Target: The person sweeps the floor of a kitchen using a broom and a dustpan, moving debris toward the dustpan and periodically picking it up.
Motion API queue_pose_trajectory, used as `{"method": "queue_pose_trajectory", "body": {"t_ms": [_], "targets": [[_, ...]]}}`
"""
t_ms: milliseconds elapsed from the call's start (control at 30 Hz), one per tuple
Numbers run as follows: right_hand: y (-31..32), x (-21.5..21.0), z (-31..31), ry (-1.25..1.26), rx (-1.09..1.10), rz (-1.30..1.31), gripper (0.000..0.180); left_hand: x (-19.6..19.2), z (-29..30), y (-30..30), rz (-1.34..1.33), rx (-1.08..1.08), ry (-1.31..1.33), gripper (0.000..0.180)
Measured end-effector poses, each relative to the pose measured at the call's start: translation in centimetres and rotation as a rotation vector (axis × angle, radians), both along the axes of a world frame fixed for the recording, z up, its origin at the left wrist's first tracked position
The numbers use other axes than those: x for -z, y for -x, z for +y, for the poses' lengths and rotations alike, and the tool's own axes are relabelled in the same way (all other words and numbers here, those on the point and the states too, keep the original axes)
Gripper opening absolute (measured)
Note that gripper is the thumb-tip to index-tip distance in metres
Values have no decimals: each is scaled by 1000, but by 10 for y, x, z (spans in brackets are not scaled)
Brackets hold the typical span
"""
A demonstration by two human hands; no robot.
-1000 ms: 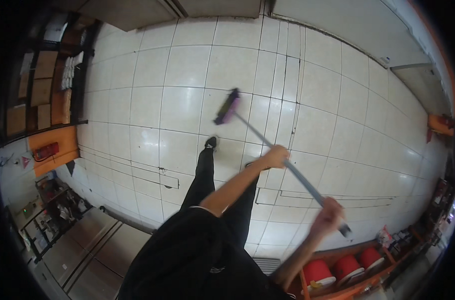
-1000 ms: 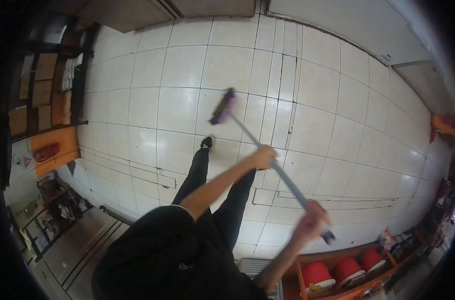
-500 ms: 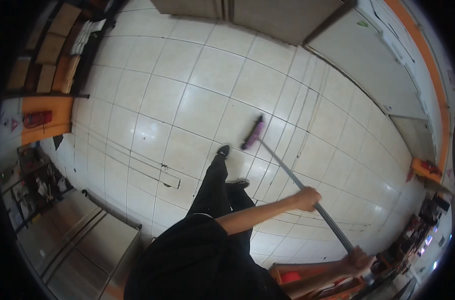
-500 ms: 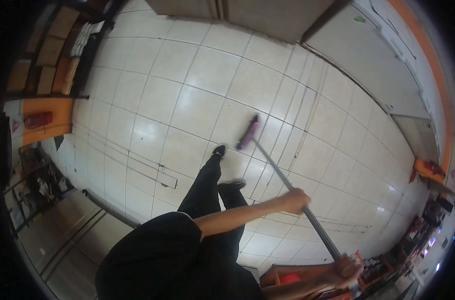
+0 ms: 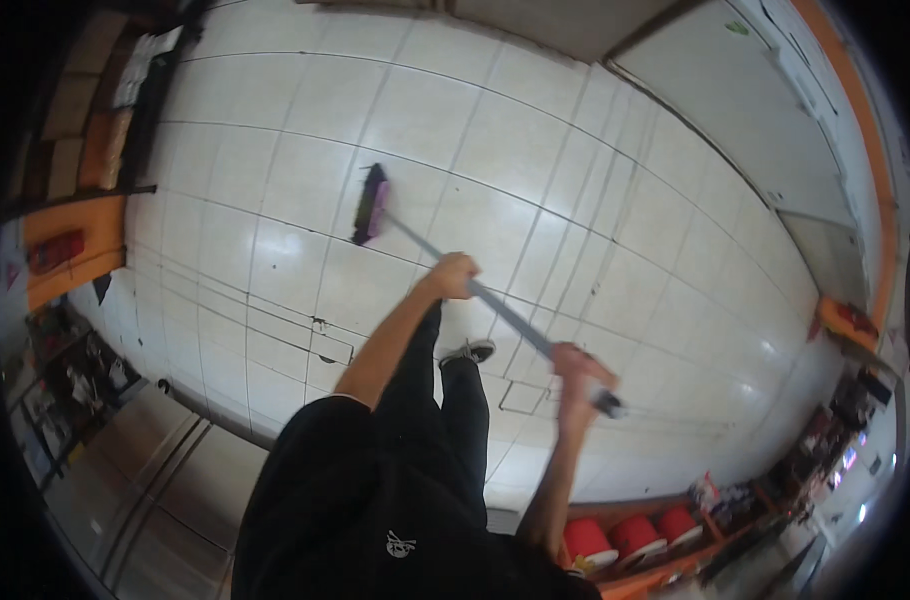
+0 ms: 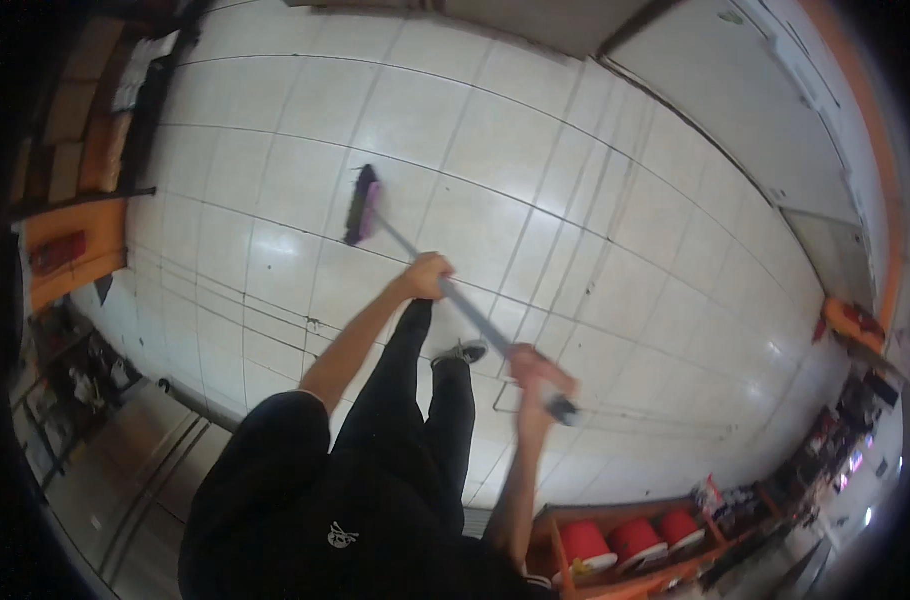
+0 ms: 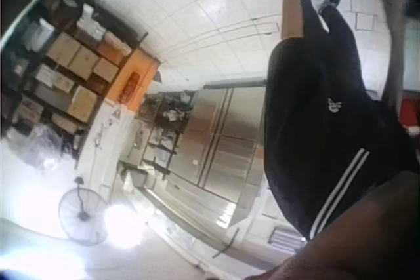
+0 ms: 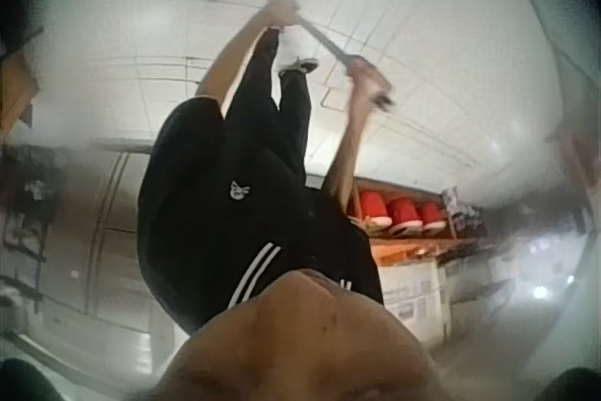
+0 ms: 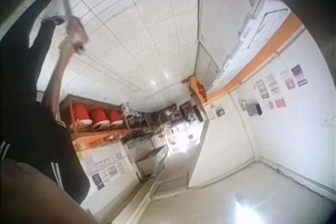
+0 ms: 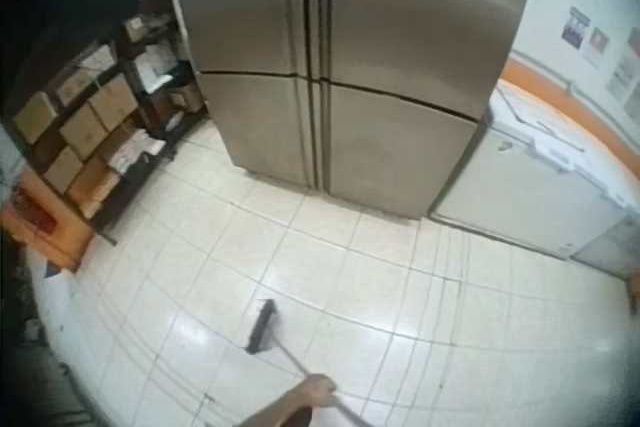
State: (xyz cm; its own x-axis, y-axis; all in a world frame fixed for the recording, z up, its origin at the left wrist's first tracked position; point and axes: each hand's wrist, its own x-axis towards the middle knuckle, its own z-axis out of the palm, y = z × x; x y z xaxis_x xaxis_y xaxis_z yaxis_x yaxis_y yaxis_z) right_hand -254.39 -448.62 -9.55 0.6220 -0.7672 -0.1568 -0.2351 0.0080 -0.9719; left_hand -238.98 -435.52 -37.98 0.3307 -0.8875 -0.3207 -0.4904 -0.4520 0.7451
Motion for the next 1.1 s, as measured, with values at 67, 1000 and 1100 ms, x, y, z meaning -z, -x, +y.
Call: {"method": "queue_pose_trajectory", "body": {"t_ms": [67,1000,1100], "targets": [[20,-40,-36,-24,245,-130,28,-4,-72,52,62,-46,348,27],[-28,86,-257,-312,170,-615,23,20,-210,-105,18,170,-316,22],[-38,48,-280,-131,267,-236,27,37,-257,-103,-107,182,-4,27]]}}
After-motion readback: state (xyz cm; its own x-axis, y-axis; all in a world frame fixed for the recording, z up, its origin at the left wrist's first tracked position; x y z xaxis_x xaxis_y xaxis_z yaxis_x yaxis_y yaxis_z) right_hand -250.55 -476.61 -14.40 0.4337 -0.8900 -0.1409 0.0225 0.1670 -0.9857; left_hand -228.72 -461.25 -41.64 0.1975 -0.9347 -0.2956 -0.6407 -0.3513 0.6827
